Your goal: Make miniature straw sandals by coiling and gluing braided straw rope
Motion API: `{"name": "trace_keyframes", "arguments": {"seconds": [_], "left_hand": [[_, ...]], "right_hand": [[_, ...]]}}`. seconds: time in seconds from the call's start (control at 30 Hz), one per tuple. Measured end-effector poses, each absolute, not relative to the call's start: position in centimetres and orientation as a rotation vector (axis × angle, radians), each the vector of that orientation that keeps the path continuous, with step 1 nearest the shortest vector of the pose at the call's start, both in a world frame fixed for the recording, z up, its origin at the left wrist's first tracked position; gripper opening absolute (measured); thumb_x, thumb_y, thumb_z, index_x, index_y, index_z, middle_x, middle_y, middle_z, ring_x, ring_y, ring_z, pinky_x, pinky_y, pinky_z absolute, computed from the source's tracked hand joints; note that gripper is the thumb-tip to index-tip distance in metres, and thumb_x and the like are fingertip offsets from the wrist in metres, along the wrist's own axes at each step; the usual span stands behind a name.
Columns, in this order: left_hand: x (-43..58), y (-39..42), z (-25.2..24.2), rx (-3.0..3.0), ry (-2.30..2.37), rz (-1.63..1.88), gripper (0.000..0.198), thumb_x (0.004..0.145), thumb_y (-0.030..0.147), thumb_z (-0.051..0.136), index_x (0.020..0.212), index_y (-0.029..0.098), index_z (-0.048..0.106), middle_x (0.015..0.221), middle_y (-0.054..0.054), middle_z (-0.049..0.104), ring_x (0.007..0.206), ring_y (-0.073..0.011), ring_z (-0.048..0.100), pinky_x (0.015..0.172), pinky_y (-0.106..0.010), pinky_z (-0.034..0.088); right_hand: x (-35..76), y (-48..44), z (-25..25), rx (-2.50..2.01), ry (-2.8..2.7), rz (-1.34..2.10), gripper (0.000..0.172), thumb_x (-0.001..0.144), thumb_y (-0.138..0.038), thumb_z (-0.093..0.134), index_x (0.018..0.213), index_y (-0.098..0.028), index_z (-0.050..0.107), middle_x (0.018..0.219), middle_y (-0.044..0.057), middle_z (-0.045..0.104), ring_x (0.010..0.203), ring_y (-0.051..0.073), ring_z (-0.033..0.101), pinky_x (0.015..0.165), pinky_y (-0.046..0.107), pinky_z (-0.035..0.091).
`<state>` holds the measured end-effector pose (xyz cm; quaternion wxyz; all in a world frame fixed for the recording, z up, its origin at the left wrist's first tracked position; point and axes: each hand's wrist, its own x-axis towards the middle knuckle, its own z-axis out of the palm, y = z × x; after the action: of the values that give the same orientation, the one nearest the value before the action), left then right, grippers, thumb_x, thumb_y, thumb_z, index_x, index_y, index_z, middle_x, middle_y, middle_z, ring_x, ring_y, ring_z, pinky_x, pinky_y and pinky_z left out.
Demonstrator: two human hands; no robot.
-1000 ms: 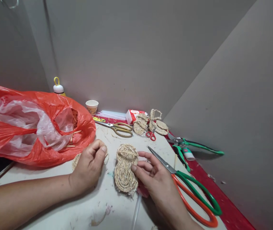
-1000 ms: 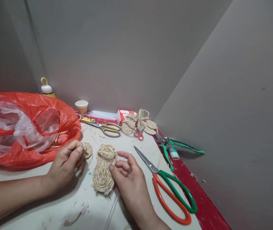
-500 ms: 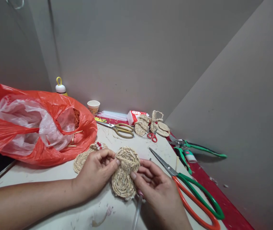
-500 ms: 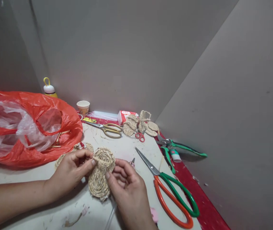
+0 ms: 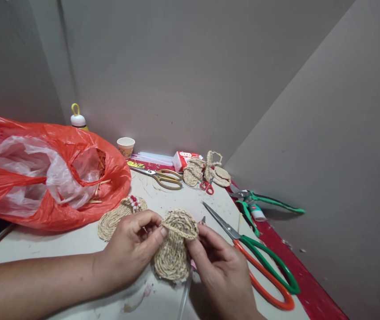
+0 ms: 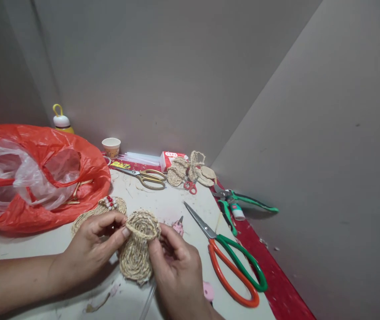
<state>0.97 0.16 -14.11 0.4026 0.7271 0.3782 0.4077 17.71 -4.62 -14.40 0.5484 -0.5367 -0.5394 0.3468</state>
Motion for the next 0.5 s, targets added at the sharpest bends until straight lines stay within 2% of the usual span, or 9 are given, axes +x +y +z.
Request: {"name": "trace_keyframes", "arguments": {"seconds": [0.1, 0.33, 0.5], "left_hand": [[0.9, 0.1, -14.0, 1.918, 0.927, 1.082, 0.016, 0.088, 0.022, 0.05, 0.074, 0.016, 0.056, 0.062, 0.004, 0.05, 0.056, -0.0084, 0.045, 0.054, -0.019, 0.037], [0.9, -0.4, -13.9, 2.075, 0.921, 1.175, 0.016, 0.088, 0.019, 0.048, 0.074, 0.016, 0.055, 0.063, 0.003, 0.051, 0.057, -0.0096, 0.047, 0.056, -0.02, 0.038], [0.7, -0.3, -13.8, 2.043, 0.91, 1.151, 0.014, 0.089, 0.021, 0.049, 0.079, 0.017, 0.058, 0.067, 0.001, 0.055, 0.061, -0.0104, 0.051, 0.059, -0.021, 0.041]], "right_hand": [[17.8, -4.8, -14.7, -1.252, -1.339, 0.781, 0.021, 0.085, -0.029, 0.06, 0.098, -0.017, 0.072, 0.074, 0.004, 0.07, 0.061, 0.016, 0.064, 0.056, 0.021, 0.052], [17.5, -5.6, -14.3, -1.287, -1.383, 0.658, 0.019, 0.083, -0.025, 0.058, 0.09, -0.02, 0.075, 0.059, -0.001, 0.061, 0.052, 0.014, 0.056, 0.05, 0.02, 0.047], [17.0, -5.7, -14.3, -1.269, -1.139, 0.752, 0.017, 0.081, -0.03, 0.063, 0.085, -0.022, 0.077, 0.067, 0.002, 0.07, 0.055, 0.017, 0.059, 0.052, 0.023, 0.049]]}}
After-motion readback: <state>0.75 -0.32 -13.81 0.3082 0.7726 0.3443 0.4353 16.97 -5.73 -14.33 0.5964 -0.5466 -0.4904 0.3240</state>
